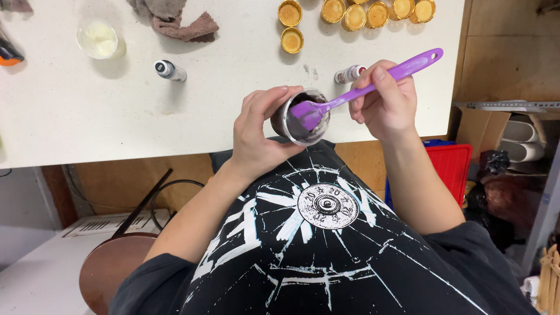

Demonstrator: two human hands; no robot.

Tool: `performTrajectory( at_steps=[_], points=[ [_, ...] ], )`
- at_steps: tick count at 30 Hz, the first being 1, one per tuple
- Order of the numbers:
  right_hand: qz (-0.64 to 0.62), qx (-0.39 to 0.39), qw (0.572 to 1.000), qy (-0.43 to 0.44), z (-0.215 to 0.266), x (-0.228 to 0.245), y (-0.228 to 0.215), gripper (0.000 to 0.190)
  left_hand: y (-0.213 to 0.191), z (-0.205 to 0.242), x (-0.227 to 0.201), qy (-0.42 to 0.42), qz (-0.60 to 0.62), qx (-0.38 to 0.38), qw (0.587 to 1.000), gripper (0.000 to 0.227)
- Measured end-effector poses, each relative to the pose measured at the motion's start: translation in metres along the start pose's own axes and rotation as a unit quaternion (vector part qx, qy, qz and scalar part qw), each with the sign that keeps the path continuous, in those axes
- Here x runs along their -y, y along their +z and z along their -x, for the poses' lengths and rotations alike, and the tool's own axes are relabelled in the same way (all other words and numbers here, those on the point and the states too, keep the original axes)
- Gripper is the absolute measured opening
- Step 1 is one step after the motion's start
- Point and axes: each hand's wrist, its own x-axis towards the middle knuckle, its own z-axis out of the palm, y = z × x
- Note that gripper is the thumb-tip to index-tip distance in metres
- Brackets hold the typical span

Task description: The person stirs a dark viscous substance in a small container using a purple plastic spoon. They add a small amount of liquid from a silver bottle and continue stirring to blend the contents.

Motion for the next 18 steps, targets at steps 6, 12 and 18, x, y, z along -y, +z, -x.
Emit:
performTrajectory(
  at_steps=[6, 12, 18],
  points=[
    [-0.074, -0.106, 0.991, 0.024, 0.011, -0.002, 0.009, 0.034, 0.0, -0.003, -0.006, 0.018, 0.034, -0.01, 0.999, 0.092],
    [-0.066, -0.122, 0.99, -0.008, 0.016, 0.01, 0.005, 0.039, 0.001, -0.002, -0.006, 0.018, 0.05, -0.02, 0.998, 0.093],
    [-0.057, -0.098, 0.992, -0.052, 0.021, 0.021, 0.005, 0.041, 0.002, -0.001, -0.004, 0.035, 0.051, -0.019, 0.998, 0.098]
  ],
)
